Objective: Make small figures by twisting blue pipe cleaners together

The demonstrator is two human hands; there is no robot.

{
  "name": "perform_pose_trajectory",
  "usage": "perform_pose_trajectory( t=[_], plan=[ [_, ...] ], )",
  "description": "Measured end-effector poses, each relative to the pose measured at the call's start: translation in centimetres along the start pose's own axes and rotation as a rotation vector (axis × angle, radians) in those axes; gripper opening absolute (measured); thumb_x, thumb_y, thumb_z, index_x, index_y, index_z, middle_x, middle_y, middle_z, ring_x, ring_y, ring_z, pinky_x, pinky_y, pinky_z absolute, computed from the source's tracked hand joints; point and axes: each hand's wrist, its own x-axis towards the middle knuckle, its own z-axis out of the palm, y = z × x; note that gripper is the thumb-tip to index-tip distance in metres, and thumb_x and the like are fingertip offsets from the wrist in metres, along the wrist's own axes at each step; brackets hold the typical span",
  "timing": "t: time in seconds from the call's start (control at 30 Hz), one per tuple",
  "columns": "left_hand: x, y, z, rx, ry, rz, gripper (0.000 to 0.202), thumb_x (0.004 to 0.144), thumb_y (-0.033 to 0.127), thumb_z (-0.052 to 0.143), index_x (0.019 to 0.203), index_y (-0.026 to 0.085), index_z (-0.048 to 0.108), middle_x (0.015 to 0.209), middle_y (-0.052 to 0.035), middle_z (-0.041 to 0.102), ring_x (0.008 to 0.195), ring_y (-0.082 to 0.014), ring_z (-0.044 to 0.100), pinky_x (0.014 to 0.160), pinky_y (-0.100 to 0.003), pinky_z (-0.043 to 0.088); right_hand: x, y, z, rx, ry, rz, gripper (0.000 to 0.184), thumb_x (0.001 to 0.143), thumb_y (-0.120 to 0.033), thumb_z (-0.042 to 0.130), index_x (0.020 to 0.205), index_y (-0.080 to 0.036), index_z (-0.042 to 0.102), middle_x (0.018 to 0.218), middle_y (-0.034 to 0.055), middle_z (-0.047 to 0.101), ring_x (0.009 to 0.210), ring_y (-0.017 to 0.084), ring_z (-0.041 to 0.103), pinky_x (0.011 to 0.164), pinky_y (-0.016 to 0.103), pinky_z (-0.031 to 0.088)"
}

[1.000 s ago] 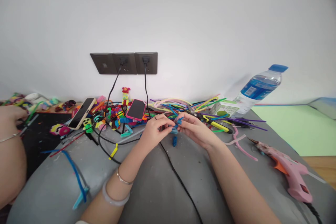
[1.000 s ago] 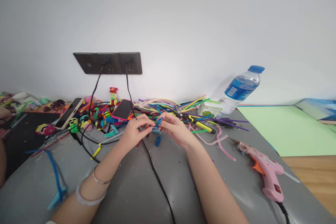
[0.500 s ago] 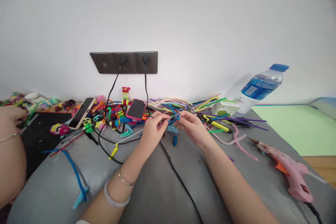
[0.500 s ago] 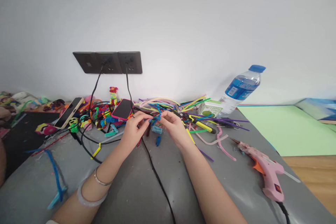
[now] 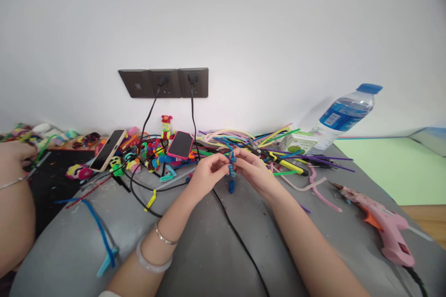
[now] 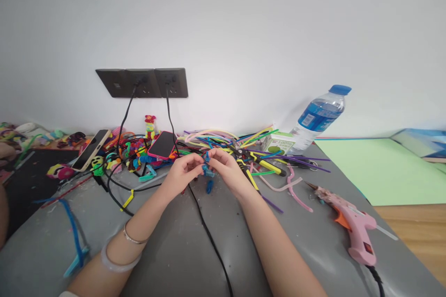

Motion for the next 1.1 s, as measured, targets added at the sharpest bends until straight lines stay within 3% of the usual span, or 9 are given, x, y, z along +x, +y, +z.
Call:
perform_pose_trajectory(
  t=[0.37,0.6,0.73,1.1],
  plan=[
    [-0.1,0.7,0.1,-0.330,-0.015,-0.167,0.028,0.075,0.040,0.072,0.082,0.016,0.062,0.063,0.0026,0.058,0.056,-0.0078,0.049,0.054,-0.020,0.038,-0.4,-0.9,0.4,0.061,-0.091,-0.047,0.010,0.078,-0.027,0.065,0.079,-0.021,0.058,0.076,-0.0011,0.051,0.068,0.014,0.048,0.064,0.027,0.040],
    [0.0,1.2,0.5,-0.616,0.043,-0.255,0.036,0.064,0.040,0.083,0.074,0.015,0.059,0.059,0.0043,0.054,0.054,-0.0057,0.046,0.053,-0.019,0.035,-0.5,-1.2,0.4,-0.208,-0.060,-0.299,0.013,0.086,-0.032,0.064,0.082,-0.022,0.057,0.082,0.0009,0.053,0.076,0.016,0.051,0.069,0.029,0.043],
    [0.0,1.1,0.5,-0.719,0.051,-0.252,0.034,0.066,0.036,0.083,0.074,0.016,0.056,0.057,0.0053,0.054,0.053,-0.0052,0.046,0.054,-0.018,0.038,-0.5,-1.2,0.6,-0.328,-0.036,-0.446,0.012,0.088,-0.029,0.062,0.080,-0.022,0.056,0.083,0.0020,0.055,0.078,0.017,0.054,0.071,0.030,0.045],
    [0.1,1.0,0.4,-0.728,0.156,-0.243,0.027,0.069,0.029,0.078,0.074,0.017,0.055,0.060,0.0046,0.061,0.054,-0.0053,0.056,0.055,-0.016,0.046,-0.8,-1.3,0.5,-0.554,-0.028,-0.550,0.007,0.092,-0.026,0.055,0.091,-0.022,0.061,0.089,0.0066,0.061,0.082,0.020,0.057,0.071,0.034,0.047]
  ],
)
